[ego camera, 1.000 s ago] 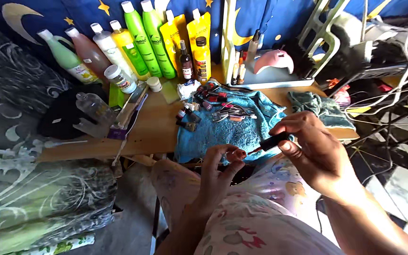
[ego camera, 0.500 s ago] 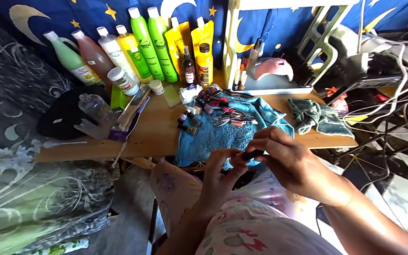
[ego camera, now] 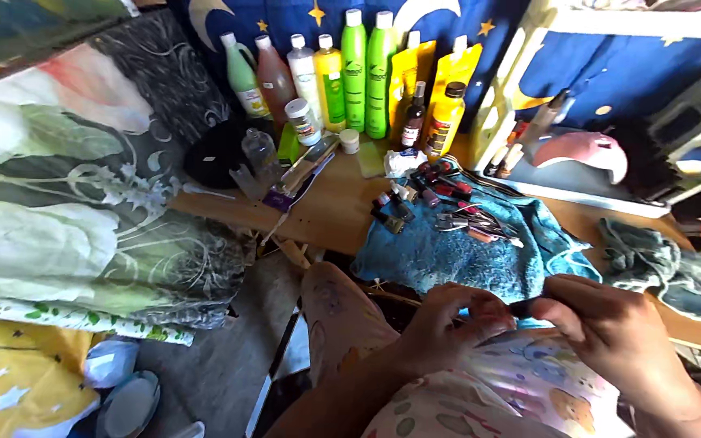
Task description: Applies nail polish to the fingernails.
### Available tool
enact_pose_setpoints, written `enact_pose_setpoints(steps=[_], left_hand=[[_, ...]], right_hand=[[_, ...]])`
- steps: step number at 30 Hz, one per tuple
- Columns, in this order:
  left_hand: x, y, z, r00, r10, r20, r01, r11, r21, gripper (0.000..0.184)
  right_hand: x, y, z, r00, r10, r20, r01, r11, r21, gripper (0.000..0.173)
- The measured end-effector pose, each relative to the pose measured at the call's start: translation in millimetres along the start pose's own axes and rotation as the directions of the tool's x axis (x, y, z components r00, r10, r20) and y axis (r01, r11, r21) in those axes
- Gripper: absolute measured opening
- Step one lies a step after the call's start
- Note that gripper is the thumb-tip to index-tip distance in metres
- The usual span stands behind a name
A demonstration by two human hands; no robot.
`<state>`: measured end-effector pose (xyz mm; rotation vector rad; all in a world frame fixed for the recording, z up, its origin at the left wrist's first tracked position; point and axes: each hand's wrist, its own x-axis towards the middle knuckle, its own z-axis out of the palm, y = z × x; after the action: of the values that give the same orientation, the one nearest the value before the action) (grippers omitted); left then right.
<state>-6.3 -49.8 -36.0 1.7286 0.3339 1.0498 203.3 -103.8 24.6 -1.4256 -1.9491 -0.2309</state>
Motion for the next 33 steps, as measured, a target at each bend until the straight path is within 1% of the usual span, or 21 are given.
enact_pose_setpoints(steps=[1, 3, 4, 6, 7, 8, 9, 11, 12, 15, 17, 19, 20, 22, 23, 25, 26, 28, 30, 31, 33], left_hand=[[0.0, 1.7, -0.7, 0.999, -0.031, 0.016, 0.032, 0.998, -0.055, 0.033], [1.2, 5.6, -3.1, 0.993, -0.096, 0.065, 0.106, 0.978, -0.180, 0.034], [2.1, 6.8, -4.4, 0.989, -0.121, 0.090, 0.139, 0.960, -0.241, 0.033], [4.2, 8.0, -6.3, 0.979, -0.148, 0.138, 0.186, 0.926, -0.329, 0.031], [4.3, 8.9, -6.6, 0.973, -0.161, 0.163, 0.210, 0.911, -0.355, 0.032], [3.8, 10.0, -6.7, 0.969, -0.168, 0.179, 0.223, 0.907, -0.356, 0.032], [3.1, 10.6, -6.7, 0.971, -0.163, 0.173, 0.213, 0.922, -0.324, 0.031], [2.5, 9.9, -6.9, 0.990, -0.094, 0.109, 0.109, 0.983, -0.148, 0.029], [2.8, 8.2, -7.5, 0.997, -0.034, 0.074, 0.037, 0.999, -0.037, 0.028], [2.5, 2.4, -4.2, 0.991, 0.127, 0.029, -0.130, 0.966, 0.224, 0.026], [0.6, 0.4, -0.2, 0.985, 0.169, 0.033, -0.171, 0.940, 0.296, 0.027], [-0.1, 0.5, 0.5, 0.989, 0.145, 0.036, -0.149, 0.955, 0.258, 0.029], [0.3, 1.9, 0.2, 0.993, 0.115, 0.029, -0.119, 0.971, 0.207, 0.029], [2.1, 6.7, -1.8, 0.999, 0.030, 0.019, -0.031, 0.997, 0.070, 0.030], [3.0, 8.7, -3.4, 1.000, -0.012, 0.028, 0.013, 1.000, -0.004, 0.030], [4.6, 11.9, -5.9, 0.996, -0.063, 0.057, 0.069, 0.991, -0.116, 0.029], [4.7, 12.1, -5.7, 0.997, -0.047, 0.059, 0.054, 0.992, -0.113, 0.028], [4.6, 9.5, -3.6, 0.998, 0.051, 0.027, -0.052, 0.997, 0.052, 0.028], [5.3, 7.6, -2.3, 0.991, 0.134, 0.019, -0.134, 0.962, 0.236, 0.029], [5.4, 7.8, -2.9, 0.990, 0.142, 0.023, -0.143, 0.953, 0.267, 0.029], [4.8, 9.3, -4.1, 0.994, 0.103, 0.029, -0.107, 0.971, 0.213, 0.028]], right_hand=[[-0.6, 0.6, -3.7, 1.000, -0.002, 0.022, 0.000, 0.997, 0.076, 0.075], [-1.1, 2.3, -14.7, 0.991, -0.036, 0.128, -0.008, 0.944, 0.329, 0.079], [-1.7, 3.9, -17.8, 0.983, -0.068, 0.173, -0.016, 0.897, 0.442, 0.070], [-5.0, 4.6, -18.3, 0.982, -0.075, 0.171, -0.032, 0.835, 0.549, 0.037], [-6.7, 2.2, -17.6, 0.988, -0.069, 0.141, -0.018, 0.843, 0.538, 0.023], [-8.1, -1.0, -17.1, 0.991, -0.065, 0.115, -0.002, 0.863, 0.506, 0.016], [-9.4, -4.1, -16.8, 0.993, -0.065, 0.097, 0.013, 0.886, 0.463, 0.014], [-10.7, -10.8, -18.5, 0.992, -0.070, 0.105, 0.030, 0.939, 0.341, 0.018], [-11.2, -13.2, -17.5, 0.992, -0.067, 0.105, 0.037, 0.963, 0.268, 0.024], [-14.7, -12.9, -6.7, 0.999, -0.018, 0.046, 0.014, 0.996, 0.083, 0.049], [-17.9, -5.5, -0.4, 0.999, 0.013, 0.029, -0.015, 0.997, 0.073, 0.066], [-19.3, 1.1, -2.3, 0.998, 0.029, 0.053, -0.037, 0.988, 0.148, 0.073], [-18.7, 2.3, -6.0, 0.998, 0.029, 0.063, -0.043, 0.974, 0.223, 0.074], [-15.4, 4.6, -15.6, 0.993, -0.042, 0.115, -0.008, 0.915, 0.403, 0.072], [-14.1, 5.7, -17.8, 0.989, -0.075, 0.128, 0.008, 0.886, 0.464, 0.060], [-16.0, 3.6, -18.6, 0.992, -0.036, 0.124, -0.032, 0.861, 0.507, 0.029], [-18.0, 0.5, -18.6, 0.992, 0.006, 0.123, -0.064, 0.877, 0.476, 0.025], [-21.8, -3.9, -14.9, 0.991, 0.096, 0.097, -0.125, 0.923, 0.364, 0.036], [-24.7, -2.4, -7.2, 0.991, 0.122, 0.046, -0.131, 0.951, 0.281, 0.057], [-25.5, 0.4, -5.6, 0.993, 0.110, 0.042, -0.117, 0.956, 0.268, 0.063], [-25.1, 5.3, -8.8, 0.995, 0.077, 0.062, -0.093, 0.943, 0.319, 0.068]])
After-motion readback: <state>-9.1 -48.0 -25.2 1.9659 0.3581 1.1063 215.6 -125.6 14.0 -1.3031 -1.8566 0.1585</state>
